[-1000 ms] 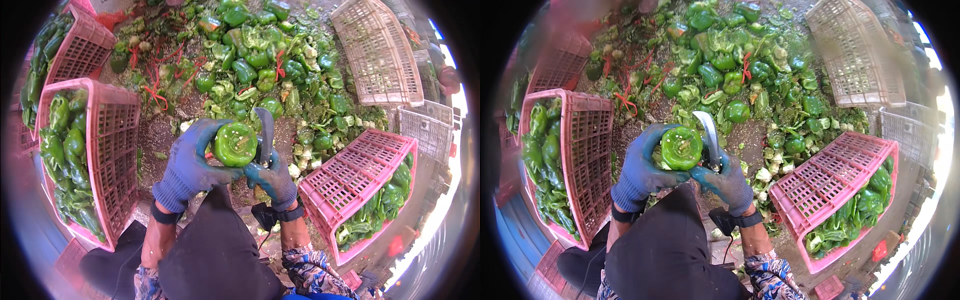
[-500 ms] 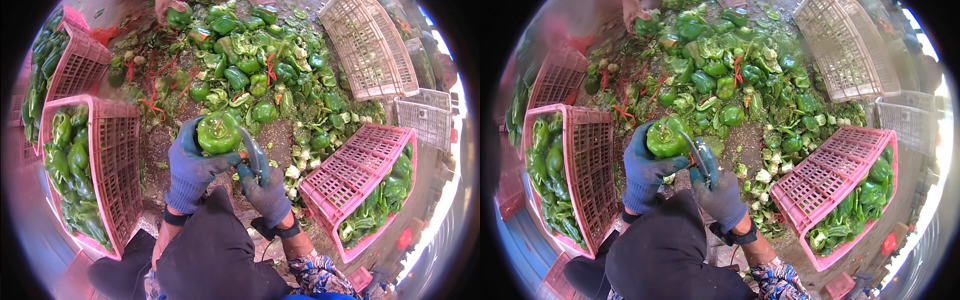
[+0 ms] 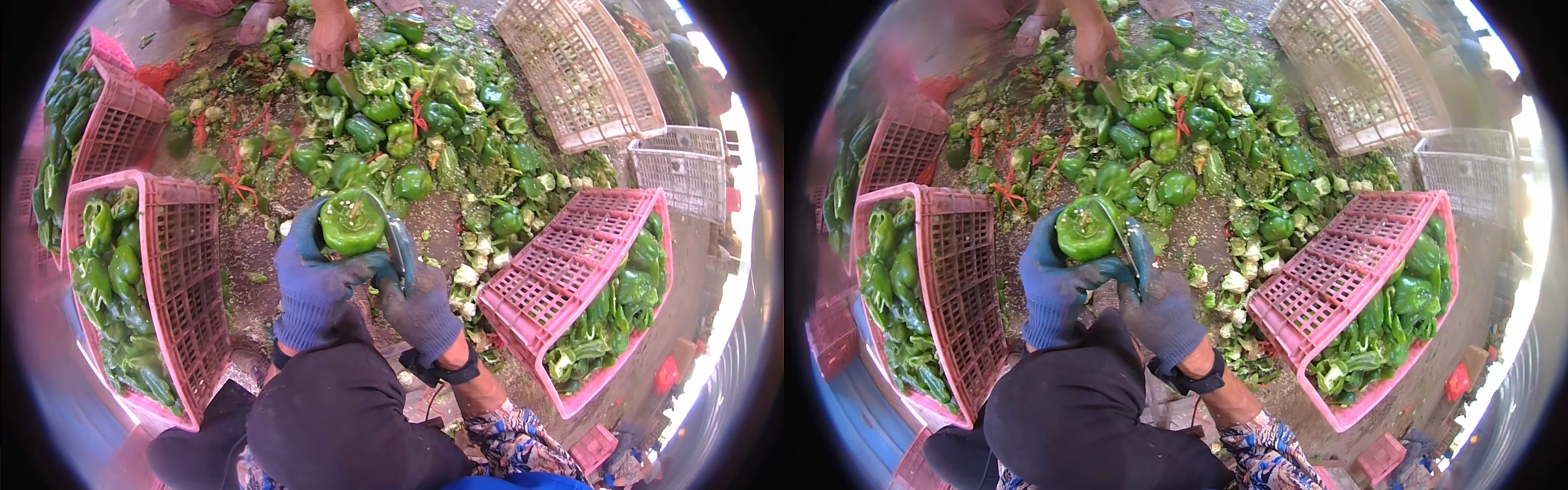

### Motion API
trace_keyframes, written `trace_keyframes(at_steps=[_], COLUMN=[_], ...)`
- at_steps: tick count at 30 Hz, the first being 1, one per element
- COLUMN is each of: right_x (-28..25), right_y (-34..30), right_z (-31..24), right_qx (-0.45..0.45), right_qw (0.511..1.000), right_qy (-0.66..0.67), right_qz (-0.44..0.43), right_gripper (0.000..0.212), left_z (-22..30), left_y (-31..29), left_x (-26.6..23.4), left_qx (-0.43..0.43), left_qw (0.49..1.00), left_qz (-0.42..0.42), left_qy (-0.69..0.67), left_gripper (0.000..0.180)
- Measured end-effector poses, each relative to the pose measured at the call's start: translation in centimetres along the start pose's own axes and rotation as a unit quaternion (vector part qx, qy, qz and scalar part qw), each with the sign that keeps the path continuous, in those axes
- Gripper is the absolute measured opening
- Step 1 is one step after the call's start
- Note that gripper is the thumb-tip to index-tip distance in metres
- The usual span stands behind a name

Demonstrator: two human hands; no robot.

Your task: The person sorts and cuts green bell peppers using a curved knife, placing the processed pieces into a pink plastic basket while other workers assist in the background.

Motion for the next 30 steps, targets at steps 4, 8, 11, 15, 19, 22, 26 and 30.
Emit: trace_keyframes(at_steps=[4,8,11,15,19,22,26,30], right_x=[0.0,0.3,1.3,0.8,1.2,2.0,4.5,7.0], right_y=[0.4,0.8,1.1,2.4,5.0,6.6,5.8,6.2], right_z=[0.5,1.1,1.9,-1.0,-6.9,-12.7,-18.1,-18.6], right_qx=[-0.005,-0.024,0.011,-0.058,-0.150,-0.235,-0.331,-0.263], right_qw=[0.999,0.996,0.999,0.996,0.984,0.965,0.920,0.947], right_qy=[0.026,-0.026,-0.042,-0.061,-0.091,-0.114,-0.204,-0.165], right_qz=[0.039,0.076,0.028,0.034,-0.022,-0.031,-0.056,-0.078], right_gripper=[0.033,0.036,0.048,0.089,0.089,0.020,0.021,0.023], left_z=[-0.1,0.7,0.5,6.3,11.7,15.9,17.1,16.8], left_y=[0.3,0.7,1.0,-0.1,-2.6,-5.0,-7.9,-9.5], left_x=[0.2,1.3,1.1,0.8,-2.3,-5.2,-8.8,-12.1], left_qx=[-0.019,0.043,0.032,0.216,0.223,0.214,0.174,0.184], left_qw=[0.992,0.967,0.982,0.851,0.866,0.889,0.948,0.944], left_qz=[0.007,-0.040,-0.037,0.027,0.133,0.197,0.235,0.253], left_qy=[0.121,0.247,0.185,0.478,0.427,0.354,0.123,0.101], left_gripper=[0.080,0.082,0.080,0.075,0.067,0.066,0.059,0.059])
Point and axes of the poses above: each hand's wrist, its own y-axis towards the middle knuckle, its own x-axis out of the palm, z = x × y, the point moved 8 cm from there along y, towards the middle knuckle, and after that the axes turned 8 degrees about -z, right-handed, at the moved point
